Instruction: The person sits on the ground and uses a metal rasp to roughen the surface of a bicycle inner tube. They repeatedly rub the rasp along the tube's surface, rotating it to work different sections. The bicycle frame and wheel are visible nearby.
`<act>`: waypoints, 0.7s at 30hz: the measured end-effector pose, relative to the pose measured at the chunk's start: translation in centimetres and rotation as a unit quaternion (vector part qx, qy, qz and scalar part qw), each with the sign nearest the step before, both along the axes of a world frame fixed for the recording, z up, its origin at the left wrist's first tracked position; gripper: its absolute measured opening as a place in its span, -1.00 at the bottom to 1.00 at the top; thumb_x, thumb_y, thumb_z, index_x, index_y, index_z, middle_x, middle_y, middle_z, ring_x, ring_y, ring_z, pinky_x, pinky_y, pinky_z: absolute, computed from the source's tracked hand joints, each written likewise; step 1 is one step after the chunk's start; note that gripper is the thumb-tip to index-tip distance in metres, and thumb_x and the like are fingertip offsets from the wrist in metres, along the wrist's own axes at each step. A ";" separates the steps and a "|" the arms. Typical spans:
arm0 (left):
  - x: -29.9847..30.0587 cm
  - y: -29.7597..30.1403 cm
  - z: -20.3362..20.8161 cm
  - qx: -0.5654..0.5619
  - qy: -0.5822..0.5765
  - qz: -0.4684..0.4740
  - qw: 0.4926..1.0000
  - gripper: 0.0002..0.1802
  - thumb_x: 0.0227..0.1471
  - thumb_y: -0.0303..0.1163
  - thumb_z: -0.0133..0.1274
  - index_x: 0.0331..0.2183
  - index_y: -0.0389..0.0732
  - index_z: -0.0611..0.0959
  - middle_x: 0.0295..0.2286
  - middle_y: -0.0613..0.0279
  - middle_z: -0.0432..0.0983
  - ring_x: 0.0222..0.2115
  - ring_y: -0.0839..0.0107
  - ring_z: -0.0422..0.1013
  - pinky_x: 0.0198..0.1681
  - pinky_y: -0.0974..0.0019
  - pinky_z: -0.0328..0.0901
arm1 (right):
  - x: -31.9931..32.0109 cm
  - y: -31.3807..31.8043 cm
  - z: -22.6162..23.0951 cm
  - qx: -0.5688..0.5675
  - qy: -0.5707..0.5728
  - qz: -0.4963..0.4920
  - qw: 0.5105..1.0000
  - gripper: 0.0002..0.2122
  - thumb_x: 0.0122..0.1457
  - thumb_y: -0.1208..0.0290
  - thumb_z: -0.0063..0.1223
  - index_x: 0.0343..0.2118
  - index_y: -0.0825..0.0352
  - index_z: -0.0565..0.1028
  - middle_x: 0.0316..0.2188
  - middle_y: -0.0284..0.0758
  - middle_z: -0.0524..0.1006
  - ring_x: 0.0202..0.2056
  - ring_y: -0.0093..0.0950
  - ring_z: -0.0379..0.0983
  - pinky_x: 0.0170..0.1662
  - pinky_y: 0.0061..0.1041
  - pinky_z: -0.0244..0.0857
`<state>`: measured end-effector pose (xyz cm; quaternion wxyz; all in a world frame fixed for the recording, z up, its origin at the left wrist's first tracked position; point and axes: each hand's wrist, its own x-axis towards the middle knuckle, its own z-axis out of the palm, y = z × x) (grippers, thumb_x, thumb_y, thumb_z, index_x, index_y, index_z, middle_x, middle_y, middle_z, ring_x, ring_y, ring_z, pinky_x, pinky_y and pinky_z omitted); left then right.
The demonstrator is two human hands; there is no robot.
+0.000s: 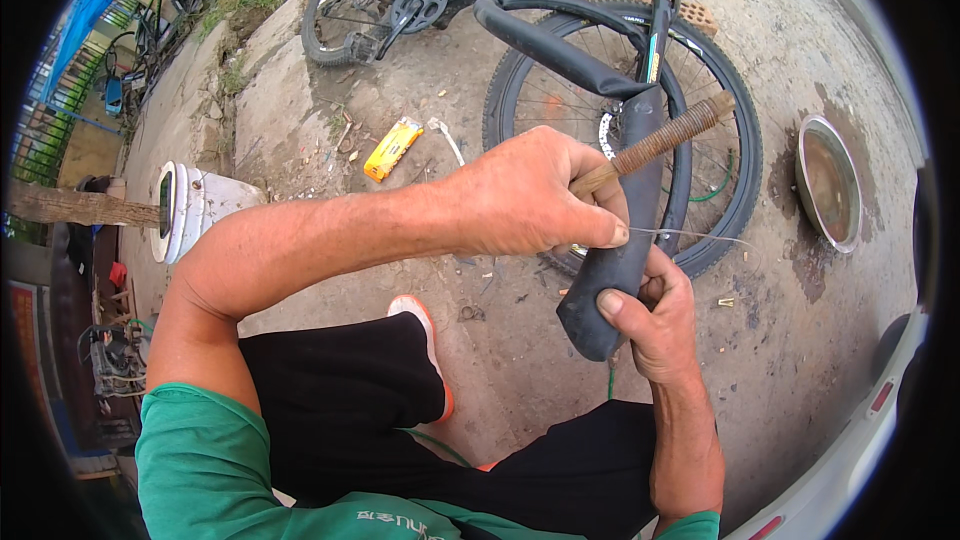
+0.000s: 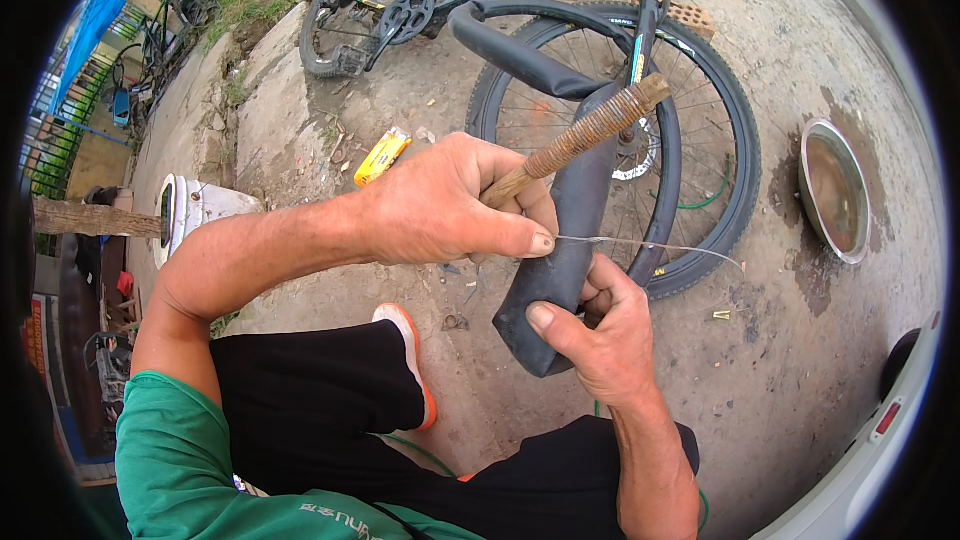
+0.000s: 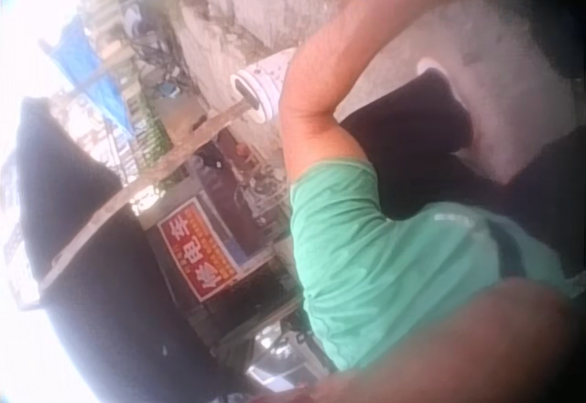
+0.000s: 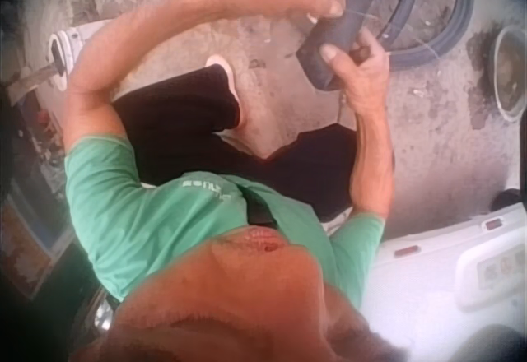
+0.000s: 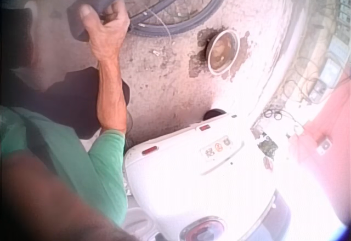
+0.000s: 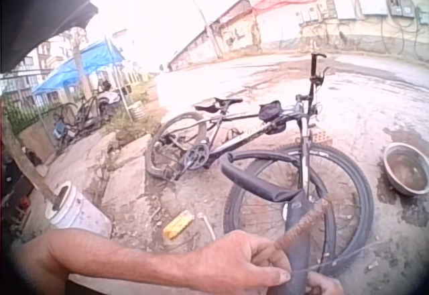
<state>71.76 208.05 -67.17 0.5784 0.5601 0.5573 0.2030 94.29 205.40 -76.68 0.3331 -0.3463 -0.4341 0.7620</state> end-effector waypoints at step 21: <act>-1.3 0.2 2.9 0.127 0.023 0.037 0.991 -0.75 0.09 -0.28 0.32 -0.30 -0.29 0.72 -0.57 0.47 0.45 -0.55 0.68 0.30 -0.51 0.46 0.17 | 0.2 0.5 0.3 0.018 -0.015 -0.007 1.000 -0.57 0.11 0.36 0.36 -0.01 0.47 0.51 -0.25 -0.30 0.65 -0.26 -0.61 0.56 -0.14 -0.56 0.43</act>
